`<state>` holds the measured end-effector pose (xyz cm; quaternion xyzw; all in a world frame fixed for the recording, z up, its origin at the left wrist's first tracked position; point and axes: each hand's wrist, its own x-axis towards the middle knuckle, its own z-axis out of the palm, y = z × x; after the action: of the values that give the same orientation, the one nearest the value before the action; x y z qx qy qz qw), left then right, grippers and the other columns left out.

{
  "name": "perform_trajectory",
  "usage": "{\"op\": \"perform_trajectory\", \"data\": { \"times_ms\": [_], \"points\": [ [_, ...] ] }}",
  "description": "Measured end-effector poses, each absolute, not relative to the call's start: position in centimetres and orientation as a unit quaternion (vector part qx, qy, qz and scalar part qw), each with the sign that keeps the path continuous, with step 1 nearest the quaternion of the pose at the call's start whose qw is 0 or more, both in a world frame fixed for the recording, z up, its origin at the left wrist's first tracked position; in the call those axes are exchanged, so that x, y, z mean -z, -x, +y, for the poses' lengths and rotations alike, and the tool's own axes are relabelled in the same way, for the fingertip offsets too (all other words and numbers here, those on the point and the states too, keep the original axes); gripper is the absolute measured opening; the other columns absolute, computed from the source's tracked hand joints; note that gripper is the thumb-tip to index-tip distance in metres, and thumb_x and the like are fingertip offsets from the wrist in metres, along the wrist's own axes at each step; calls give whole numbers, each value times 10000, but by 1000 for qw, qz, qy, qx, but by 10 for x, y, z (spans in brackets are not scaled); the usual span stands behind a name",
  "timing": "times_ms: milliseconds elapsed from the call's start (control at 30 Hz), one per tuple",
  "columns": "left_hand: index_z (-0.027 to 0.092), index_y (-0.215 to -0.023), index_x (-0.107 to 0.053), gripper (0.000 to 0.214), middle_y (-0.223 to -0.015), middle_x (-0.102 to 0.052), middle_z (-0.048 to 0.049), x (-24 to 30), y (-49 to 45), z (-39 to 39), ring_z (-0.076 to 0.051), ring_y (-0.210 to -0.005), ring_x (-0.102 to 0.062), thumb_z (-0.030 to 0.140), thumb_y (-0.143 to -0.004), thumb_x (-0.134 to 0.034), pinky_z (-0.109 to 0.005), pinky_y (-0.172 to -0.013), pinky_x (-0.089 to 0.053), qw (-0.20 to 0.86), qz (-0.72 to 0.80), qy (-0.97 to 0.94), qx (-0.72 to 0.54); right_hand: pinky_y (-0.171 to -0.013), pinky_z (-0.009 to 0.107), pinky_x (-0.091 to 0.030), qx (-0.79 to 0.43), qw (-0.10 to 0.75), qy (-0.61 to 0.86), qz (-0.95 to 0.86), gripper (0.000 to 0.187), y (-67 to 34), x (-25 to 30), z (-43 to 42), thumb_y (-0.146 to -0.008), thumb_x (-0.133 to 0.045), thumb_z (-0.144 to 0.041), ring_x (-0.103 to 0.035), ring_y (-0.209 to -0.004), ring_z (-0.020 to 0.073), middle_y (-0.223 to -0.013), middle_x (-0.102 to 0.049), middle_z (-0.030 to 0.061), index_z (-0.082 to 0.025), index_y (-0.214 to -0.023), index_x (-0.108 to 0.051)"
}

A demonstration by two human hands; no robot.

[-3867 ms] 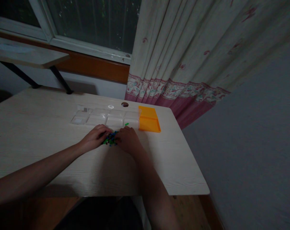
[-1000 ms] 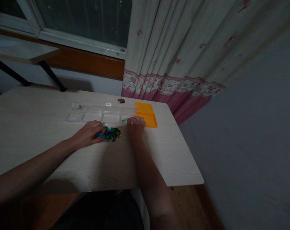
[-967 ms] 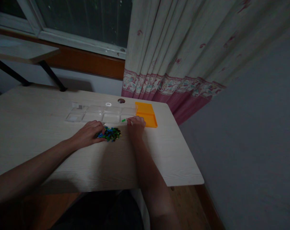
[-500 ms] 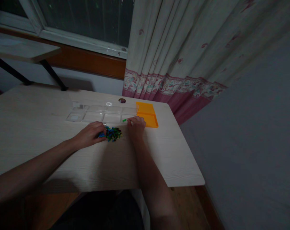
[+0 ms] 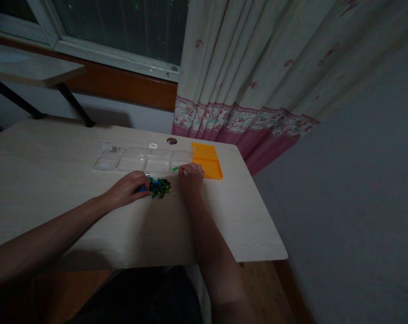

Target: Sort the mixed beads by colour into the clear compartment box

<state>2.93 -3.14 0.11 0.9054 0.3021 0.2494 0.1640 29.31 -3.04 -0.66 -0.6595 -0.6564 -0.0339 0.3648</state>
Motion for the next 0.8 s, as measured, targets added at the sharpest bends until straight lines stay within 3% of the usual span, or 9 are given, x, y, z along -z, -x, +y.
{"op": "perform_trajectory", "data": {
  "times_ms": [300,500,800],
  "points": [
    [192,-852,-648,270,-827,-612,-30,-2,-32,-33,-197,-831,-585,445,-946,-652,-324,-791,-441,197,332,-868,-311,-918,349,-383,38,348,643,-681,175,-286,-2,-34,-964,-628,-291,-567,-997,218,-972,-731,51,-226,-923,-786],
    [187,-817,-654,313,-791,-589,-19,3,-33,-31,-163,-730,-561,482,-921,-659,-289,-671,-442,250,391,-804,-372,-929,349,-416,6,348,544,-763,174,-270,-4,-43,-965,-622,-297,-605,-994,208,-969,-743,43,-252,-976,-790],
    [181,-717,-614,361,-714,-560,-8,6,-32,-27,-143,-679,-552,435,-965,-547,-269,-626,-423,270,412,-773,-399,-984,363,-439,-38,316,449,-835,255,-243,-3,-56,-955,-652,-330,-640,-1003,213,-994,-760,60,-248,-1170,-760]
  ]
}}
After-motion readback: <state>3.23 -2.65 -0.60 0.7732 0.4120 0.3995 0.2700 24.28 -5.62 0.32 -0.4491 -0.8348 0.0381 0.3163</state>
